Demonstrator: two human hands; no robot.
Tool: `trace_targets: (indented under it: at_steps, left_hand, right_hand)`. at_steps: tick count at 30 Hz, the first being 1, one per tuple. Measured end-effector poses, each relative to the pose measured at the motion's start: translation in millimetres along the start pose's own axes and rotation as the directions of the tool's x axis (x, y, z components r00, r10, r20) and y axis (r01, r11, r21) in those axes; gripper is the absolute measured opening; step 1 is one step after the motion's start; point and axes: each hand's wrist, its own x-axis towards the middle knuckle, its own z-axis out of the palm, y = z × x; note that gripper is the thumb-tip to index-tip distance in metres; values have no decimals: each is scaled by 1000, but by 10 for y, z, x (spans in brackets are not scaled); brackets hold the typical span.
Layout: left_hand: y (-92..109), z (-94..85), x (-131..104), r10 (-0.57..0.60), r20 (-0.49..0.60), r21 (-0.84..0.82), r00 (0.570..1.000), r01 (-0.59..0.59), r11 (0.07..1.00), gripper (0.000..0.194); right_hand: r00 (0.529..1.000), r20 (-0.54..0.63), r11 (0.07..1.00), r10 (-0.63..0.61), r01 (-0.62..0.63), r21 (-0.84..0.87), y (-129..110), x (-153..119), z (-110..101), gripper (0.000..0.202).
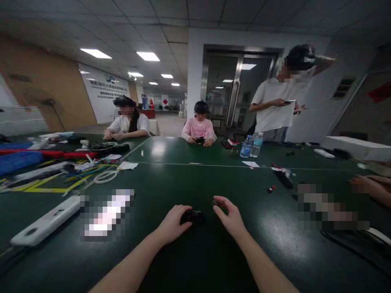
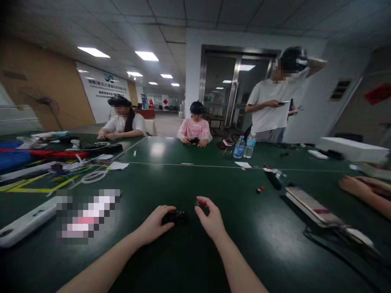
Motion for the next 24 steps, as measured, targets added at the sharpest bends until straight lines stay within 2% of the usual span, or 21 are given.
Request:
trace_targets:
  at_steps: [4,11,19,24]
  left_hand:
    - [-28,19,-3,-6,-3,5,1000,6,1000,42]
    - [-11,-13,-16,-50,33,-10,998,50,999,44]
    - [-13,5,4,-31,26,29,999,30,999,42]
    - [5,-4,10,-18,31,38,999,17,999,40]
  right_hand:
    - [999,31,1000,30,-30,-8,-26,-9,18,29]
    - [969,206,987,138,-117,-113,-113,-66,66,24]
    - [953,300,986,44,6,-164,-255,-77,257,21]
    - [939,333,950,80,30,-311,-247,-73,321,22]
